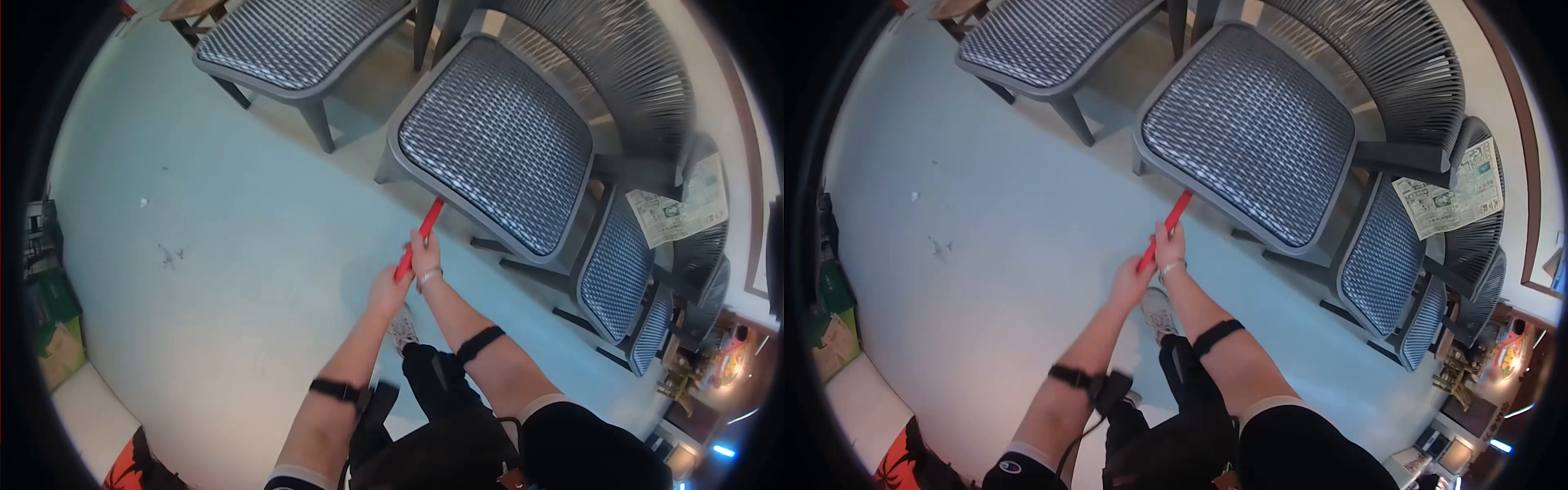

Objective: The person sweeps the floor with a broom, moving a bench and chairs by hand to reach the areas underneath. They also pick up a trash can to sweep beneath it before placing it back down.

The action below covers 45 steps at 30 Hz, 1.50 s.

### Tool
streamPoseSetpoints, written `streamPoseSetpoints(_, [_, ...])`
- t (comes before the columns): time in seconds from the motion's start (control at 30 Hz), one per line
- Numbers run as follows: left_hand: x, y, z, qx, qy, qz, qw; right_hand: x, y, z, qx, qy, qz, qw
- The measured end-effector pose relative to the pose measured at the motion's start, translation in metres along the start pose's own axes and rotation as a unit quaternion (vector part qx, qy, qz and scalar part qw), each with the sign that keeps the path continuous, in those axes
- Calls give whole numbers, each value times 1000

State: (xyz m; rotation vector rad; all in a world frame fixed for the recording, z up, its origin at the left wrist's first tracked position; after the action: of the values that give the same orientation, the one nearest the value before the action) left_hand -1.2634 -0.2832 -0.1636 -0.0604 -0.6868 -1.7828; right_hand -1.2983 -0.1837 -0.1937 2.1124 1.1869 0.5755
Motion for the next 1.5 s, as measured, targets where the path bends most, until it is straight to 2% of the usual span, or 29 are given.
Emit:
streamPoseSetpoints(0.03, [-6, -15, 23, 112, 28, -93, 989, 6, -21, -13, -9, 36, 18, 999])
streamPoseSetpoints(0.07, [-5, -7, 41, 227, 49, -186, 955, 14, -39, -22, -19, 71, 27, 997])
streamPoseSetpoints(0.1, [-14, 12, 36, 245, 47, -188, 950, 21, -48, -28, -27, 99, 30, 994])
streamPoseSetpoints(0.17, [-23, 55, 33, 78, -16, -54, 995, 31, -52, -34, -69, 120, 35, 990])
streamPoseSetpoints(0.27, [11, 147, 58, 184, -59, -89, 977, 46, -20, -11, -133, 162, 34, 977])
streamPoseSetpoints(0.33, [37, 216, 67, 236, -48, -86, 967, 51, 22, 44, -145, 71, -1, 987])
streamPoseSetpoints(0.37, [46, 250, 72, 263, -44, -94, 959, 57, 49, 71, -113, 176, -24, 978])
streamPoseSetpoints(0.43, [64, 309, 89, 308, -56, -116, 943, 54, 133, 52, -239, 70, -88, 965])
streamPoseSetpoints(0.47, [71, 327, 96, 319, -80, -138, 934, 54, 160, 41, -273, 78, -76, 956])
streamPoseSetpoints(0.53, [76, 329, 100, 315, -69, -146, 935, 61, 172, 37, -253, 49, -65, 964])
streamPoseSetpoints(0.57, [77, 325, 101, 309, -59, -152, 937, 63, 164, 31, -227, 37, -28, 973])
streamPoseSetpoints(0.63, [58, 280, 87, 250, 72, -120, 958, 71, 118, 13, -151, 9, 15, 988])
streamPoseSetpoints(0.67, [44, 250, 79, 267, 114, -174, 941, 78, 82, 1, -96, 44, 16, 994])
streamPoseSetpoints(0.7, [38, 214, 84, 344, 323, -249, 846, 81, 51, -17, -97, 40, 13, 994])
streamPoseSetpoints(0.73, [25, 186, 82, 310, 439, -252, 805, 84, 22, -28, -76, 49, 2, 996])
streamPoseSetpoints(0.8, [13, 155, 92, 308, 627, -239, 675, 80, -22, -43, -93, 72, 44, 992])
streamPoseSetpoints(0.83, [12, 162, 93, 307, 631, -242, 670, 82, -27, -43, -115, 88, 59, 988])
streamPoseSetpoints(0.9, [19, 184, 95, 351, 570, -193, 717, 84, -11, -31, -126, 126, 41, 983])
streamPoseSetpoints(0.97, [32, 238, 96, 373, 574, -173, 708, 74, 15, -12, -145, 162, 5, 976])
streamPoseSetpoints(1.1, [75, 350, 87, 444, 558, -127, 689, 67, 84, 95, -127, 240, -32, 962])
streamPoseSetpoints(1.17, [99, 402, 74, 442, 532, -143, 708, 63, 132, 141, -129, 250, -48, 958])
streamPoseSetpoints(1.23, [112, 448, 76, 438, 540, -111, 710, 61, 192, 155, -214, 176, -45, 960])
streamPoseSetpoints(1.27, [119, 470, 81, 461, 518, -87, 716, 47, 224, 137, -239, 262, -68, 933])
streamPoseSetpoints(1.33, [142, 501, 104, 475, 508, -31, 718, 39, 262, 155, -193, 273, -134, 933])
streamPoseSetpoints(1.37, [152, 512, 113, 469, 521, 0, 713, 33, 284, 157, -195, 247, -126, 941])
streamPoseSetpoints(1.43, [170, 556, 88, 391, 510, -40, 765, 33, 328, 146, -210, 217, -106, 947])
streamPoseSetpoints(1.47, [177, 557, 93, 383, 520, 12, 763, 34, 342, 138, -222, 179, -83, 955])
streamPoseSetpoints(1.5, [191, 556, 93, 374, 454, 2, 808, 35, 349, 132, -230, 141, -62, 961])
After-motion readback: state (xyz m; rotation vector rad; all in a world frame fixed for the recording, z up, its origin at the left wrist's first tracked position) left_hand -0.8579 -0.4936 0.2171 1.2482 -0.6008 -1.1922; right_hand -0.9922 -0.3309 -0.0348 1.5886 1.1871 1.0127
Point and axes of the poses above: each hand's wrist, its own y-axis away from the middle knuckle, its own x-axis out of the back of the hand, z = x × y, the point moved 2 cm from there along -y, towards the middle knuckle, and after that the axes turned 3 degrees about -x, right-handed, at the moved point
